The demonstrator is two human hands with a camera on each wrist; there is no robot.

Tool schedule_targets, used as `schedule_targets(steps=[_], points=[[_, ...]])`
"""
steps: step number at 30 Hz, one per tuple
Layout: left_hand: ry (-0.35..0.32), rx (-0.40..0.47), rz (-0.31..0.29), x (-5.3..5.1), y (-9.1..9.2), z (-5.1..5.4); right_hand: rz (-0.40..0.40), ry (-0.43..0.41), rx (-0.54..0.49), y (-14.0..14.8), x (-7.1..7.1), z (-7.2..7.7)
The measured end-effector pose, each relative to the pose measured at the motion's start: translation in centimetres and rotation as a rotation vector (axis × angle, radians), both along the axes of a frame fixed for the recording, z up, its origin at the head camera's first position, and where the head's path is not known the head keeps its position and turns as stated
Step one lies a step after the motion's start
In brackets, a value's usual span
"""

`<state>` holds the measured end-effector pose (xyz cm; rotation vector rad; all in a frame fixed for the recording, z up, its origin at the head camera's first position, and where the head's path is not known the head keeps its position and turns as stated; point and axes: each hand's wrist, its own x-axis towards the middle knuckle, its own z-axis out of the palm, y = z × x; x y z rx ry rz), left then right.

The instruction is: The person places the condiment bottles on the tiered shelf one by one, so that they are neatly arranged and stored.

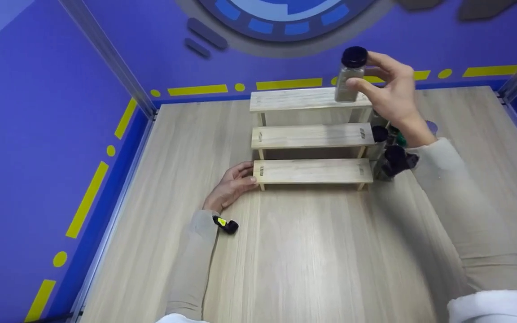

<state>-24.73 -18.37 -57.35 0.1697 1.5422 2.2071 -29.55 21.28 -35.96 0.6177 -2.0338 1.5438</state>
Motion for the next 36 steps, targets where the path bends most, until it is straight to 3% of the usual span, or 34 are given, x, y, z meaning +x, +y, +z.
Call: schedule_targets(steps=[7, 14, 21, 36], points=[[0.021, -0.007, -0.017, 0.0, -0.2, -0.1, 0.038, -0.05, -0.021, -2.6, -1.5, 0.2], [0.021, -0.003, -0.02, 0.1, -0.2, -0.2, 0.068, -0.175, -0.028, -5.5, -2.6, 0.9], [0.03, 0.002, -0.027, 0.0, -0.2, -0.1, 0.116, -0.24, -0.028, -8.4, -4.0, 0.9], [0.04, -0.019, -0.029, 0.2, -0.2, -0.1, 0.133, -0.276, 0.004, -12.8, -6.0, -1.4]])
